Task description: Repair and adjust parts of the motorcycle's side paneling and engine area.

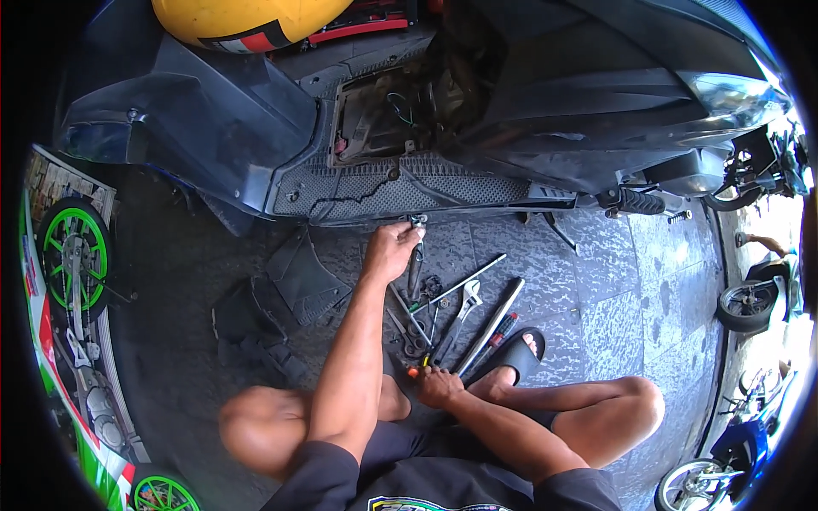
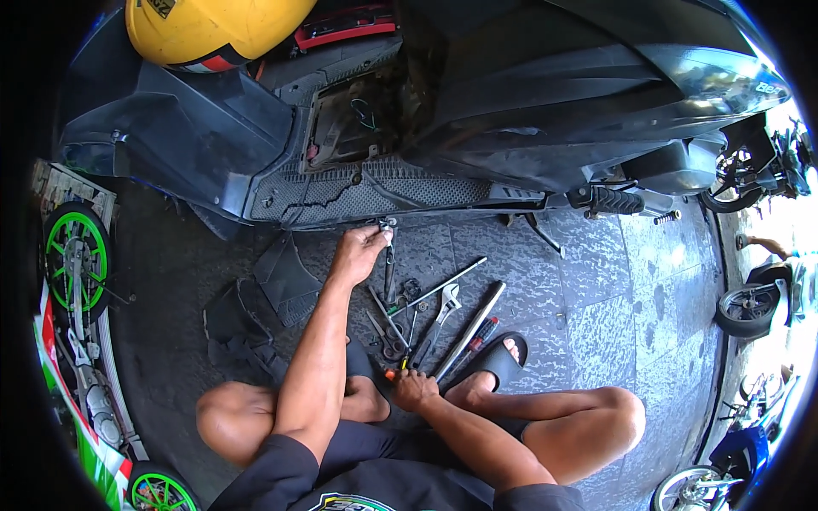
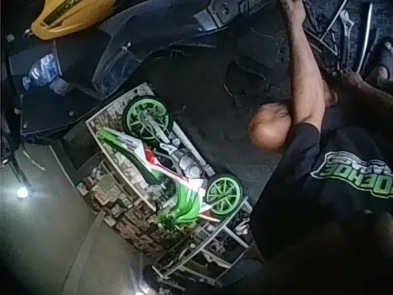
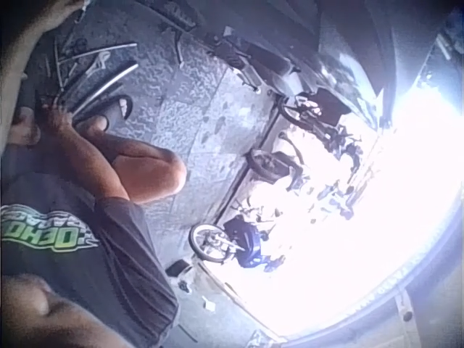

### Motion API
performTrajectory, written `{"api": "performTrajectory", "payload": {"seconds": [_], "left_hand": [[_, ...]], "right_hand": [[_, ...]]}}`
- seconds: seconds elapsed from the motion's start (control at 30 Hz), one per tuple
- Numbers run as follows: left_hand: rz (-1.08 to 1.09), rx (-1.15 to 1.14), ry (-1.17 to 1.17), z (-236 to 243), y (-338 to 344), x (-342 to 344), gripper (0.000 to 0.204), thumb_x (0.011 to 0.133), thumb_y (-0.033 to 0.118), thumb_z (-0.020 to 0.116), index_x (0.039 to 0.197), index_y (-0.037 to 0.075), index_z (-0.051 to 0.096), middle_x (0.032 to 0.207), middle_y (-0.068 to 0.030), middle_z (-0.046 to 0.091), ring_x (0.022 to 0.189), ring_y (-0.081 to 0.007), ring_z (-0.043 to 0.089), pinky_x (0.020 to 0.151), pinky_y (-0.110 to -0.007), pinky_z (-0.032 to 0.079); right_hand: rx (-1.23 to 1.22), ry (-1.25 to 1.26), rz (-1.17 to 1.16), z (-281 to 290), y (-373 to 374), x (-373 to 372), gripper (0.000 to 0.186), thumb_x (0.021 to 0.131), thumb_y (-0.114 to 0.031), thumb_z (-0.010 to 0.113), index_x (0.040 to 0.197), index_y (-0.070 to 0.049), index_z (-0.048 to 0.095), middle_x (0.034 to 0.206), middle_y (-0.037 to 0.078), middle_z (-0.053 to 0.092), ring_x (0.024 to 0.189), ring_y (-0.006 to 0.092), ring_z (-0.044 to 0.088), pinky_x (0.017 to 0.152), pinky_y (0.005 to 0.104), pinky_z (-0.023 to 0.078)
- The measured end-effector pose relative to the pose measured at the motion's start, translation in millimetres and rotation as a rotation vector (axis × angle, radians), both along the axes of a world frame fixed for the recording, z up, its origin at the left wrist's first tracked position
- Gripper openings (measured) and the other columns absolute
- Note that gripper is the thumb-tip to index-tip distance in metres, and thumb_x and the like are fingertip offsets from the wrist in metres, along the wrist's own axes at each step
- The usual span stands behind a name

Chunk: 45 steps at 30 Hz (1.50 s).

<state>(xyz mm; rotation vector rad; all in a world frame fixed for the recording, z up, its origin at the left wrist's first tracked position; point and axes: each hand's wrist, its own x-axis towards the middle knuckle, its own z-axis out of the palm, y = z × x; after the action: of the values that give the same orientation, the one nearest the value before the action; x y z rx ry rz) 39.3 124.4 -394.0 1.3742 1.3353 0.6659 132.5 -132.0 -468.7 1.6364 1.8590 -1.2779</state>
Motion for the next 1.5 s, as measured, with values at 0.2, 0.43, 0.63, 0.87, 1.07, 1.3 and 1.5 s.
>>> {"api": "performTrajectory", "payload": {"seconds": [0.2, 0.43, 0.63, 0.87, 1.07, 1.3, 1.5], "left_hand": [[0.015, 0.053, -0.023, -1.4, -2.1, 2.5, 0.022, 0.093, 0.016, 0.064, 0.102, -0.004, 0.069, 0.085, -0.0011, 0.068, 0.077, -0.0053, 0.058, 0.071, -0.023, 0.047], [0.031, 0.053, -0.025, -7.3, -2.4, 1.8, 0.028, 0.092, 0.021, 0.065, 0.101, -0.005, 0.068, 0.086, -0.0114, 0.072, 0.077, -0.0146, 0.067, 0.070, -0.028, 0.050], [0.053, 0.136, -0.036, -7.1, -5.5, 7.1, 0.027, 0.091, 0.021, 0.066, 0.096, -0.006, 0.068, 0.081, -0.0110, 0.071, 0.074, -0.0137, 0.067, 0.067, -0.028, 0.050], [0.095, 0.131, -0.025, -1.8, -10.2, 12.0, 0.025, 0.091, 0.019, 0.067, 0.095, -0.006, 0.068, 0.081, -0.0108, 0.072, 0.073, -0.0134, 0.067, 0.066, -0.028, 0.050], [0.127, 0.167, -0.061, -3.7, -11.2, 12.8, 0.024, 0.091, 0.020, 0.066, 0.096, -0.004, 0.069, 0.080, -0.0118, 0.072, 0.072, -0.0153, 0.067, 0.066, -0.030, 0.050], [0.133, 0.199, -0.022, -4.7, -12.1, 14.0, 0.026, 0.090, 0.023, 0.066, 0.092, -0.003, 0.069, 0.077, -0.0120, 0.071, 0.069, -0.0166, 0.066, 0.063, -0.031, 0.048], [0.132, 0.237, 0.013, 1.2, -14.0, 15.1, 0.027, 0.091, 0.024, 0.066, 0.088, -0.003, 0.068, 0.072, -0.0134, 0.068, 0.063, -0.0193, 0.063, 0.061, -0.034, 0.046]], "right_hand": [[0.054, -0.265, 0.072, 4.6, 47.3, 79.6, 0.034, 0.087, -0.027, 0.058, 0.115, -0.009, 0.065, 0.114, 0.015, 0.066, 0.105, 0.0340, 0.065, 0.090, 0.0468, 0.051], [0.363, -0.321, 0.316, -9.3, 47.7, 164.4, 0.028, 0.092, -0.031, 0.054, 0.111, -0.016, 0.068, 0.124, 0.007, 0.058, 0.124, 0.0249, 0.048, 0.098, 0.0472, 0.042], [0.449, -0.334, 0.374, -16.1, 38.8, 166.6, 0.025, 0.090, -0.021, 0.051, 0.107, -0.014, 0.068, 0.121, 0.008, 0.057, 0.119, 0.0248, 0.051, 0.098, 0.0439, 0.039], [0.514, -0.359, 0.420, -18.3, 40.1, 172.4, 0.023, 0.091, -0.022, 0.050, 0.099, -0.013, 0.070, 0.117, 0.006, 0.059, 0.115, 0.0231, 0.052, 0.089, 0.0396, 0.041], [0.349, -0.261, 0.376, -0.3, 46.5, 184.6, 0.020, 0.094, -0.026, 0.049, 0.103, -0.027, 0.066, 0.113, 0.001, 0.063, 0.116, 0.0211, 0.053, 0.093, 0.0422, 0.041], [0.621, 0.098, -0.107, 97.6, 96.6, 178.5, 0.021, 0.085, -0.024, 0.062, 0.104, -0.016, 0.064, 0.098, 0.010, 0.063, 0.078, 0.0328, 0.066, 0.069, 0.0457, 0.054], [0.769, -0.057, -0.055, 161.1, 141.9, 141.9, 0.027, 0.087, -0.030, 0.059, 0.107, -0.011, 0.060, 0.099, 0.013, 0.062, 0.068, 0.0363, 0.067, 0.058, 0.0459, 0.056]]}}
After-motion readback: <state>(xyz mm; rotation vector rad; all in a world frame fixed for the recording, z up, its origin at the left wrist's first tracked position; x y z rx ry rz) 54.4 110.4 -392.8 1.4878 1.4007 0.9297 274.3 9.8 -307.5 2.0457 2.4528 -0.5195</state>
